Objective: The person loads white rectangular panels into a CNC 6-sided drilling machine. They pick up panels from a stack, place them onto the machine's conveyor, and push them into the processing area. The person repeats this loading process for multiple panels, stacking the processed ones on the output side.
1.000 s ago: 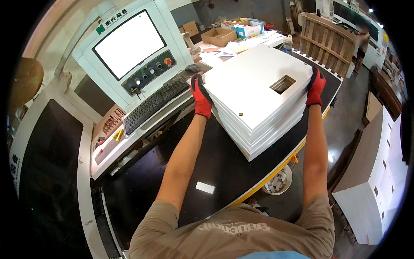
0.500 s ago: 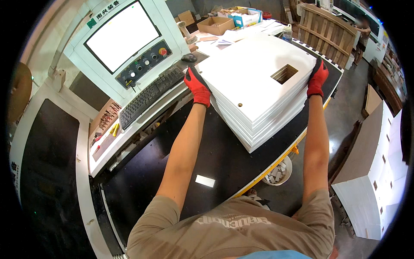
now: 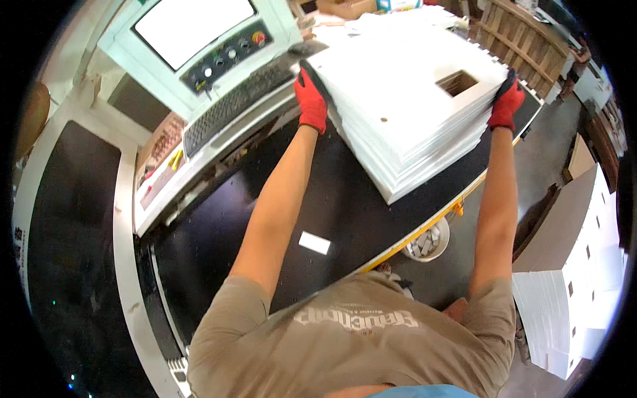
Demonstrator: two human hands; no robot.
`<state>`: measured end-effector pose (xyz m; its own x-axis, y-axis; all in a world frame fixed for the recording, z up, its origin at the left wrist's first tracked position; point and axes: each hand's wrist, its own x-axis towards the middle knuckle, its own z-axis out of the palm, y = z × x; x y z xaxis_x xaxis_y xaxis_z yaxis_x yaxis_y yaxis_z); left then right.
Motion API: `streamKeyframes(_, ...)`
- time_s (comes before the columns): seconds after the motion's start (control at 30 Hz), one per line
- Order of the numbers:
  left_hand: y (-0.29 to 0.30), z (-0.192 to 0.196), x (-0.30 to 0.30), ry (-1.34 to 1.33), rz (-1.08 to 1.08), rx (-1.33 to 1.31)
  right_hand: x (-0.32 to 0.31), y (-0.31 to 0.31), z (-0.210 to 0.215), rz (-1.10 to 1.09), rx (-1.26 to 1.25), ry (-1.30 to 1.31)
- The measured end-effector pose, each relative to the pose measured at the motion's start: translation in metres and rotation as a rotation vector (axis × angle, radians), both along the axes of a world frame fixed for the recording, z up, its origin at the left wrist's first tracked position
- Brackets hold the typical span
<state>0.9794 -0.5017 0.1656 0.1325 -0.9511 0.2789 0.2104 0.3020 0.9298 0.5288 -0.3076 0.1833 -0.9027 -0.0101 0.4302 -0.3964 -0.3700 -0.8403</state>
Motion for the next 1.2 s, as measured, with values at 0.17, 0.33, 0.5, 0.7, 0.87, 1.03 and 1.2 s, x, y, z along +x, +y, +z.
streamKeyframes(0.17,0.070,-0.120,0.085,-0.632,-0.045,-0.214,-0.022,0.011,-0.012,0.066,0.184,-0.130)
streamKeyframes(0.33,0.238,-0.191,0.232,-1.369,-0.201,-0.176,0.028,0.068,-0.062,0.296,-0.093,-0.056)
streamKeyframes(0.5,0.334,-0.177,0.321,-1.149,-0.326,-0.051,0.196,0.147,-0.142,0.199,-0.164,0.035)
streamKeyframes(0.7,0.405,-0.171,0.318,-1.437,-0.290,-0.016,0.347,0.203,-0.197,0.457,0.359,-0.018)
streamKeyframes(0.87,0.368,-0.184,0.305,-1.382,0.128,-0.011,0.382,0.208,-0.207,0.847,0.482,-0.014)
streamKeyframes(1.03,0.294,-0.210,0.283,-1.141,0.393,0.021,0.405,0.196,-0.183,1.128,0.834,0.425)
streamKeyframes(1.2,0.288,-0.216,0.263,-0.753,0.232,0.080,0.450,0.172,-0.170,1.179,1.089,0.918)
